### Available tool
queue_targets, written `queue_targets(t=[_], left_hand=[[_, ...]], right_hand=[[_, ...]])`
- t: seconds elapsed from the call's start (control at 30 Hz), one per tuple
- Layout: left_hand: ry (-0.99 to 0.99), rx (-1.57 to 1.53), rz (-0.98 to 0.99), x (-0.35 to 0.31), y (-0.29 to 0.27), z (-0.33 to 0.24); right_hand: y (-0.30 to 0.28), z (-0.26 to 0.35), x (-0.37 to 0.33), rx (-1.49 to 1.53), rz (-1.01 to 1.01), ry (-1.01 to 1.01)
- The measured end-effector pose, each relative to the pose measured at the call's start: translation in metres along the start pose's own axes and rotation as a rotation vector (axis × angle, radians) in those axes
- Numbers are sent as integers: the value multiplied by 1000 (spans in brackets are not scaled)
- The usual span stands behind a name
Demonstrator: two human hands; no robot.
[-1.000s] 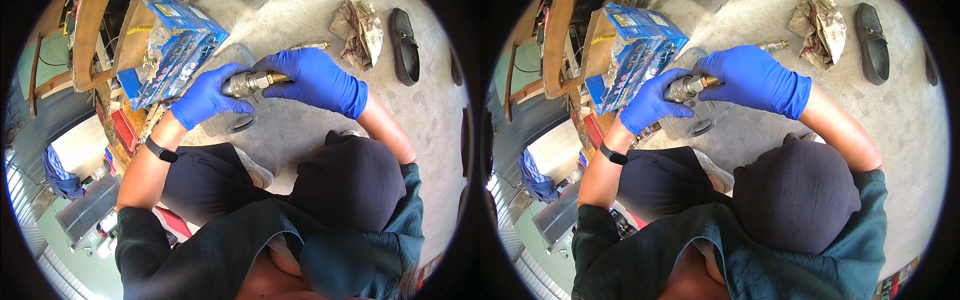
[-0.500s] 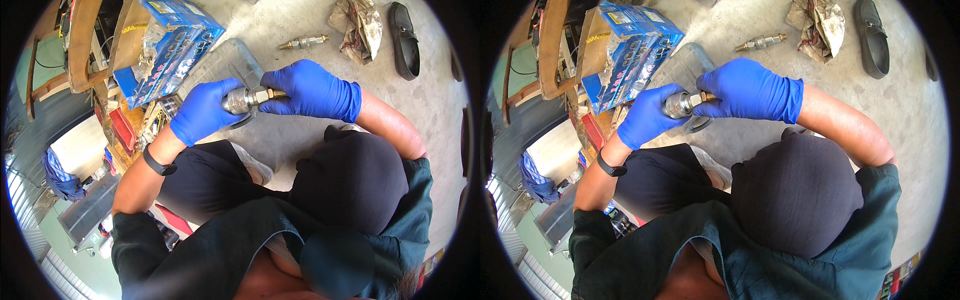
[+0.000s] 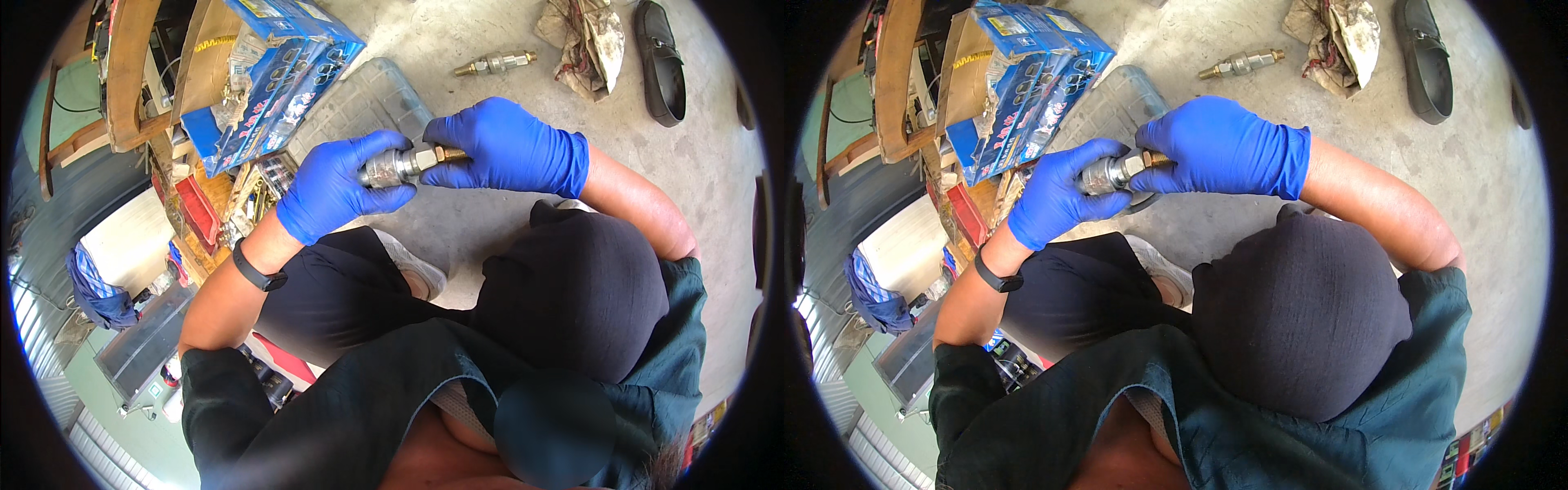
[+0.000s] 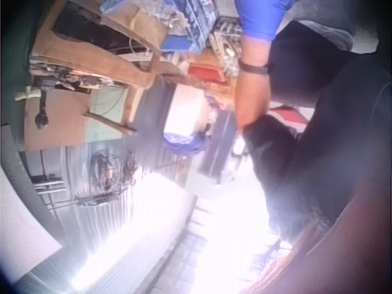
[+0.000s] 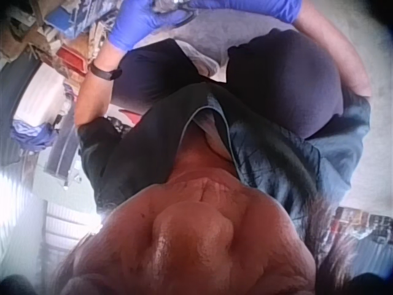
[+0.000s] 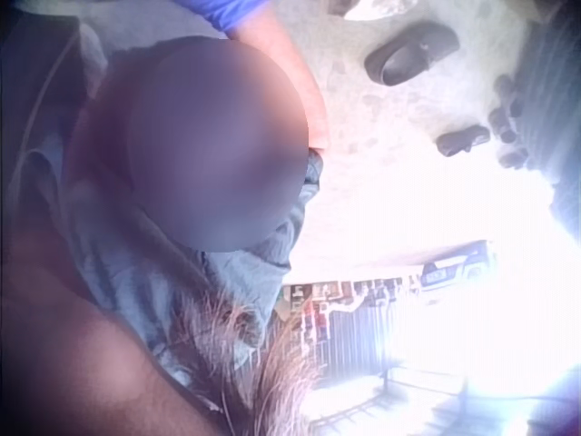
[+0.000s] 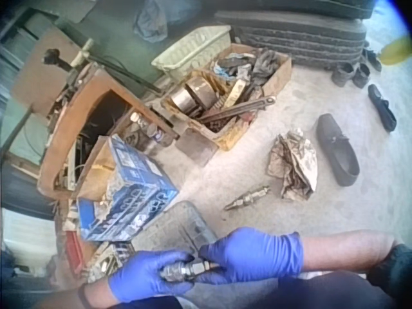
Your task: The person sits on the floor and assembles small cylindrical metal parts by hand, repeatedly connecting and disconnecting them. They wipe the parts with a cloth and handle a small yellow box containing additional components.
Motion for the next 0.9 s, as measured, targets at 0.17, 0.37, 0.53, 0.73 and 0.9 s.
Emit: queue_targets(t=[0.17,0.37,0.53,0.73,0.9], left_hand=[[2,30,-6,2,-2,-10],[29,126,7,-1,0,-8],[44,139,-3,-7,0,-11],[74,151,-13,-8,-5,-13],[7,121,50,-13,-2,-11]], right_hand=[[1,-1,2,72,21,18],[15,-4,4,197,70,14],[24,0,4,303,157,96],[31,1,9,513,260,247],[43,1,6,688,309,331]])
Point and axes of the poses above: each hand's wrist, its own x-axis towards the middle knuckle, its own y-axis out of the palm, z = x × y, the point moved 6 cm from there along x, towards the middle knuckle, and after that the axes turned 12 degrees about y, right-handed, at the moved point
